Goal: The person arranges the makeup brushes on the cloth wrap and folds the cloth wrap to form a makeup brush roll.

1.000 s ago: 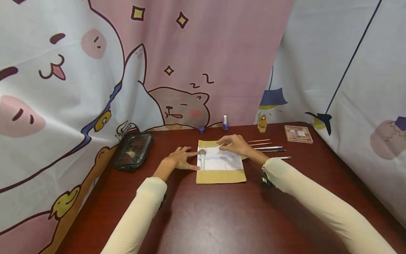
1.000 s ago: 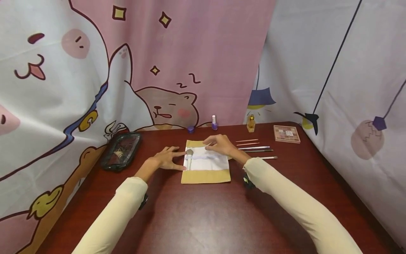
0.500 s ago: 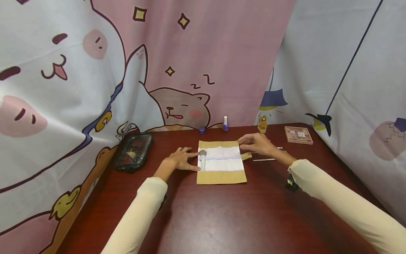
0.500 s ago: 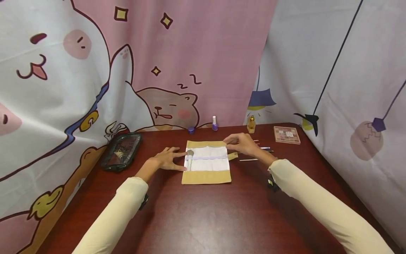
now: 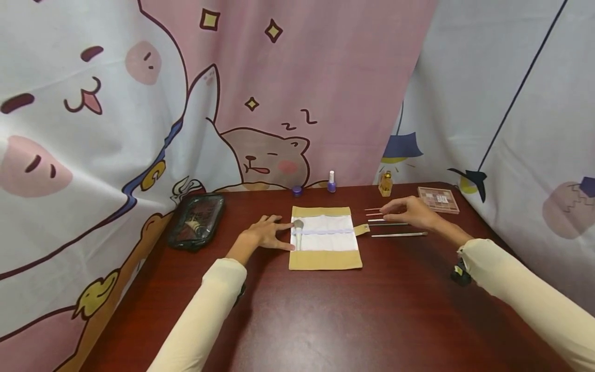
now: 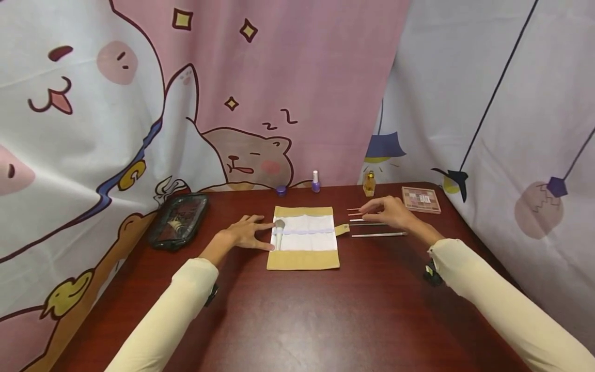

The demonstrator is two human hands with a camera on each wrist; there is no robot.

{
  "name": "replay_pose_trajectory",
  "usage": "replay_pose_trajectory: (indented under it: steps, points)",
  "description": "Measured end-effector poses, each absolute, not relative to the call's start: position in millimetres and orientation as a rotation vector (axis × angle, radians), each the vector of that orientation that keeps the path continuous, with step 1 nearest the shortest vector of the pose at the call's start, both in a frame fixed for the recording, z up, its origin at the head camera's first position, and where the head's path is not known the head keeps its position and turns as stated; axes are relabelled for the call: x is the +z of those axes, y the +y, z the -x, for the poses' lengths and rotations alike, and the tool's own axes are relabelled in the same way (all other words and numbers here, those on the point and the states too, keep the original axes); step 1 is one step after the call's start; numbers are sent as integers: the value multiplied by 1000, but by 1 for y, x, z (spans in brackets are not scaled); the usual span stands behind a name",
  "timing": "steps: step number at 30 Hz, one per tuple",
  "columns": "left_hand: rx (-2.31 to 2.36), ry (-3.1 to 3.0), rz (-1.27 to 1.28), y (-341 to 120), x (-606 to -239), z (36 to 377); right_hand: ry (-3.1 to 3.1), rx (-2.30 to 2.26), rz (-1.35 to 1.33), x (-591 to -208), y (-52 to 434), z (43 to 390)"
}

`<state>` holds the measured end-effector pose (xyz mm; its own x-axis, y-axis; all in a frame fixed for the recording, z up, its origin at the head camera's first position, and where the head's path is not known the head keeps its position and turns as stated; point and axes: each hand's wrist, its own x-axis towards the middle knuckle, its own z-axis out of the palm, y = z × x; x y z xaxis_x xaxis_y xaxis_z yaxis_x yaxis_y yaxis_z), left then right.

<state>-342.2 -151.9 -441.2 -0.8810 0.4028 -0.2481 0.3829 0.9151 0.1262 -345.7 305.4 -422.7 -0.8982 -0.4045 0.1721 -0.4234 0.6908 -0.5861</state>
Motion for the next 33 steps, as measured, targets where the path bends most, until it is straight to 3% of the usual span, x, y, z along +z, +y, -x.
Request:
replay_pose_trajectory:
  steps: [19,33]
  points:
    - [85,2792,-582,-161,-440,342,-2987,891,-632,-452,384,340]
    - [79,2806,-582,-154,-442,343,-3052,850,-697,-457,404,332]
